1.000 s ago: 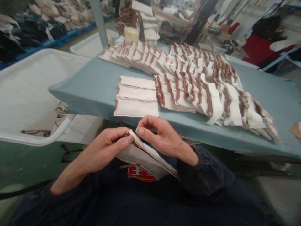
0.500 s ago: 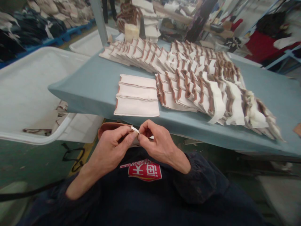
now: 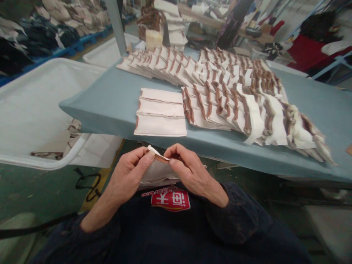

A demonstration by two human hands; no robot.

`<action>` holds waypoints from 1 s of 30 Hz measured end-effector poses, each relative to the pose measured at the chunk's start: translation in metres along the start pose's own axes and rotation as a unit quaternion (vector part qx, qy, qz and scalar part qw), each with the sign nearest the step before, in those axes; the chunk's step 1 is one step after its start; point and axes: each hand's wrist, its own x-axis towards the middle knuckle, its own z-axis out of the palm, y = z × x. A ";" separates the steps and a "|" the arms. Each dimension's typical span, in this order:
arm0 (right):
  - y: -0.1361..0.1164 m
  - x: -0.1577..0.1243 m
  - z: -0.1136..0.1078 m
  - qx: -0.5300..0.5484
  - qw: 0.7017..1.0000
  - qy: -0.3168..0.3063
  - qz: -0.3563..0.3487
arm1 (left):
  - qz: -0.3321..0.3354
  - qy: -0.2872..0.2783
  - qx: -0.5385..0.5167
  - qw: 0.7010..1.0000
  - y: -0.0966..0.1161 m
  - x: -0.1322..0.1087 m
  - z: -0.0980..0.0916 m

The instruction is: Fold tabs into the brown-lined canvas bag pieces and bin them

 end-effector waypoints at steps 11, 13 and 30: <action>0.006 0.003 -0.007 -0.178 0.982 -0.067 -0.016 | 0.123 0.038 0.116 0.985 0.011 0.002 0.010; 0.007 0.004 -0.003 -0.181 0.981 -0.058 -0.031 | 0.124 0.034 0.113 0.985 0.011 0.002 0.011; -0.020 0.030 0.000 0.135 0.983 -0.031 -0.119 | 0.030 0.045 -0.172 0.984 0.029 0.020 0.017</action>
